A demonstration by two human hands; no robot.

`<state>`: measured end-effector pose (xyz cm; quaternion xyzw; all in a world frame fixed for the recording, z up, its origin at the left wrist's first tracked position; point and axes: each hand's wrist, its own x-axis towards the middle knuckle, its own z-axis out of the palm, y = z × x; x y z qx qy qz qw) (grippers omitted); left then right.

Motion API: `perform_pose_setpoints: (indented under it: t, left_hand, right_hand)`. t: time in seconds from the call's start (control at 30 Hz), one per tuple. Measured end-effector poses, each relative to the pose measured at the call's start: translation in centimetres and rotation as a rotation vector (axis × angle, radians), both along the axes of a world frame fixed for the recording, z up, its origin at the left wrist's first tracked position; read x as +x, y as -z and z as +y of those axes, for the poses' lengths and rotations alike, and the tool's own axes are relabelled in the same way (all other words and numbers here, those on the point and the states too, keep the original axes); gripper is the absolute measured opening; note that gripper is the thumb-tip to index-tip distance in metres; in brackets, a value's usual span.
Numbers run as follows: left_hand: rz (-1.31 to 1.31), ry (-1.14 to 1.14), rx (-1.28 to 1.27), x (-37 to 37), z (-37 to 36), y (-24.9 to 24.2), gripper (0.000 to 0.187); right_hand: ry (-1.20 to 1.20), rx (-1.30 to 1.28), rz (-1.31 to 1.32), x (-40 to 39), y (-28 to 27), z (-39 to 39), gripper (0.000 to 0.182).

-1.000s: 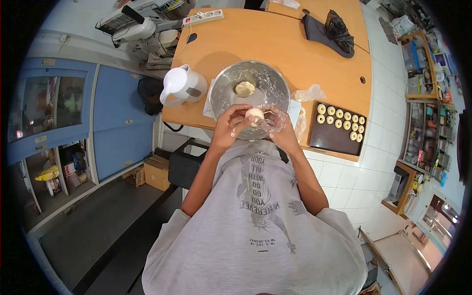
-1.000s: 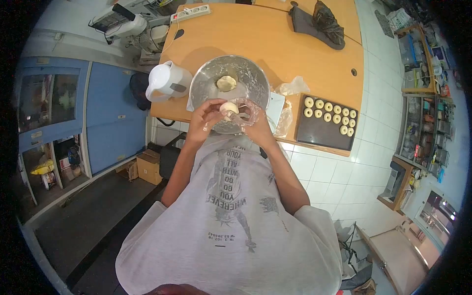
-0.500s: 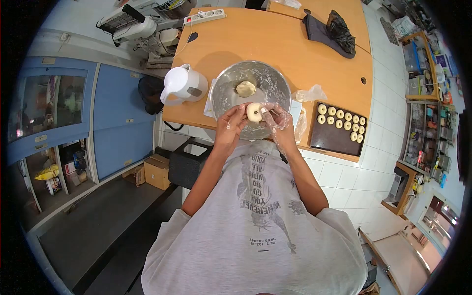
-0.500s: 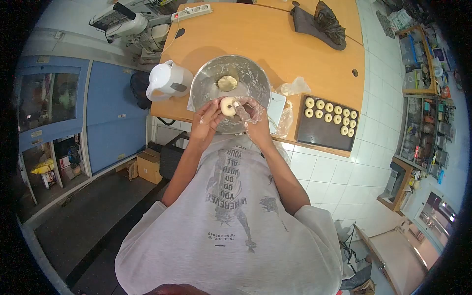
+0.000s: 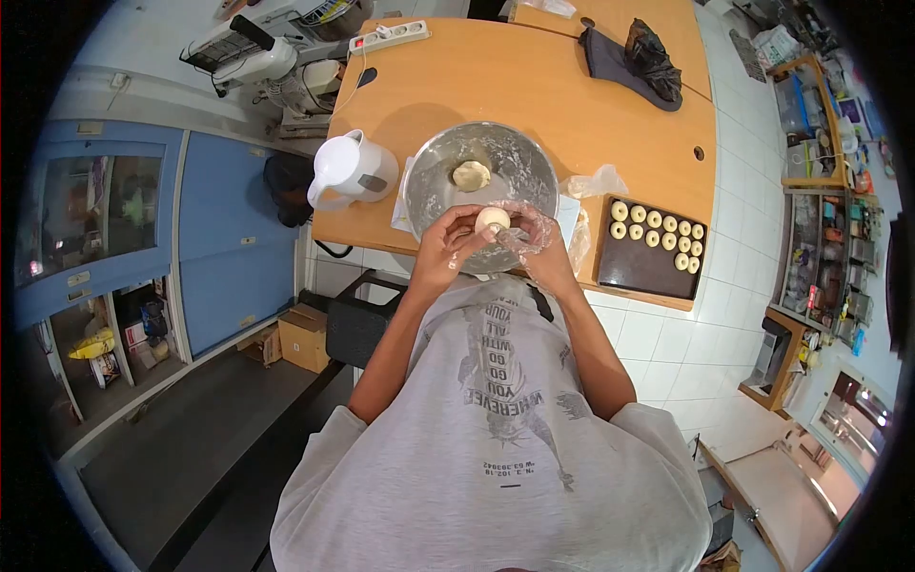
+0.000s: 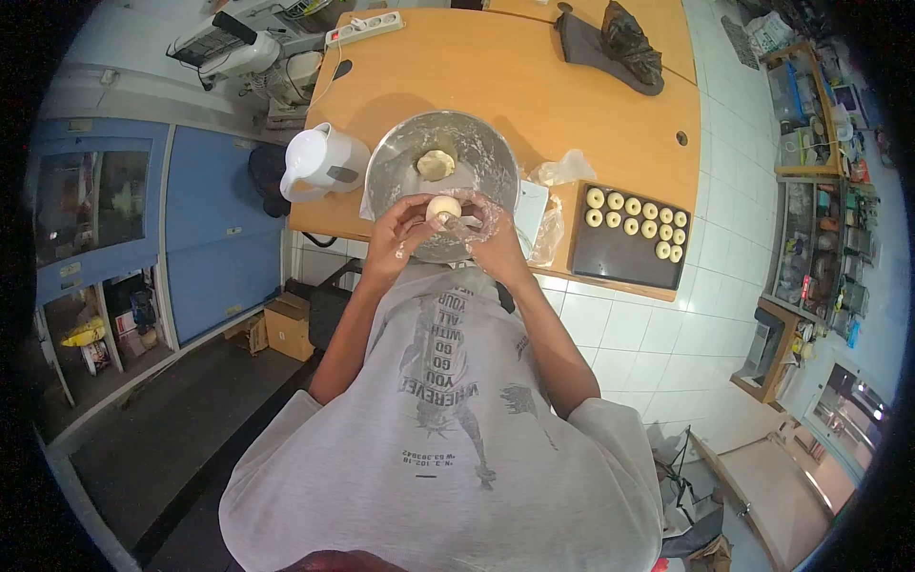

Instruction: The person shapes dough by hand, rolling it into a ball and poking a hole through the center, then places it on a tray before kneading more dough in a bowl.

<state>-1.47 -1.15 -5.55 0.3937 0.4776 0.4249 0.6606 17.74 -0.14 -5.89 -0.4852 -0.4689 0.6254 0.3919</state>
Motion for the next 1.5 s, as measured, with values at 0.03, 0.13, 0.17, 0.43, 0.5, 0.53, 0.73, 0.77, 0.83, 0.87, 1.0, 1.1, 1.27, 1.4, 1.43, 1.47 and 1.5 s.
perform_pose_setpoints:
  t: [0.03,0.13,0.17,0.43,0.5,0.53,0.73,0.77,0.83,0.87,1.0,1.1,1.27,1.4,1.43,1.47,1.5]
  left_hand:
    - [0.029,0.016,0.030,0.1,0.0,0.2,0.039]
    - [0.043,0.045,0.045,0.1,0.3,0.1,0.041]
    - [0.029,0.059,0.029,0.1,0.3,0.0,0.043]
    - [-0.078,-0.013,-0.142,0.6,0.1,-0.7,0.052]
    - [-0.097,-0.015,-0.146,0.6,0.0,-0.5,0.053]
    - [-0.079,0.000,-0.103,0.6,-0.1,-0.5,0.053]
    - [0.037,0.128,-0.020,-0.2,0.1,-1.4,0.052]
    - [0.037,0.158,-0.034,-0.2,0.1,-1.6,0.051]
    - [0.039,0.146,-0.033,-0.2,0.1,-1.8,0.051]
    - [0.040,0.135,-0.032,-0.2,0.2,-1.9,0.051]
    - [0.000,0.132,-0.035,0.3,0.1,-1.1,0.051]
    - [0.037,0.143,0.015,0.5,0.1,-1.1,0.052]
    - [0.043,0.173,0.000,-0.3,0.2,-1.3,0.053]
    - [0.051,0.172,0.024,-1.1,0.6,-0.8,0.054]
    - [0.034,0.147,0.019,-1.0,0.6,-0.9,0.052]
    - [0.018,0.121,0.014,-1.0,0.7,-0.9,0.050]
    - [0.018,0.122,0.014,-0.9,0.7,-0.8,0.050]
  right_hand:
    - [0.002,-0.002,0.000,-0.1,-0.2,-0.1,0.040]
    - [-0.019,0.016,-0.047,0.0,-0.5,0.0,0.038]
    - [-0.031,0.035,-0.027,0.2,-0.5,0.0,0.039]
    - [0.001,-0.014,-0.025,-0.6,0.1,-0.8,0.037]
    - [0.033,0.002,-0.030,-0.6,-0.2,-0.9,0.035]
    - [0.035,0.002,-0.030,-0.5,-0.4,-0.8,0.035]
    - [0.038,0.072,-0.082,0.0,-1.3,-0.6,0.036]
    - [0.026,0.067,-0.092,0.1,-0.7,-0.6,0.037]
    - [0.013,0.063,-0.102,0.2,-0.4,-0.7,0.037]
    - [-0.002,0.030,-0.107,0.3,-0.4,-0.8,0.038]
    - [-0.031,0.090,-0.161,0.2,-1.9,-1.1,0.037]
    - [-0.044,0.170,-0.166,0.3,-2.4,-0.7,0.035]
    - [-0.008,0.100,-0.173,0.4,-1.8,-0.4,0.034]
    - [0.016,0.055,-0.108,-0.2,-2.2,-0.8,0.033]
    - [0.015,0.055,-0.109,-0.2,-2.1,-0.8,0.033]
    - [0.032,0.050,-0.091,-0.3,-1.9,-0.9,0.032]
    - [0.049,0.044,-0.072,-0.4,-1.8,-1.0,0.031]
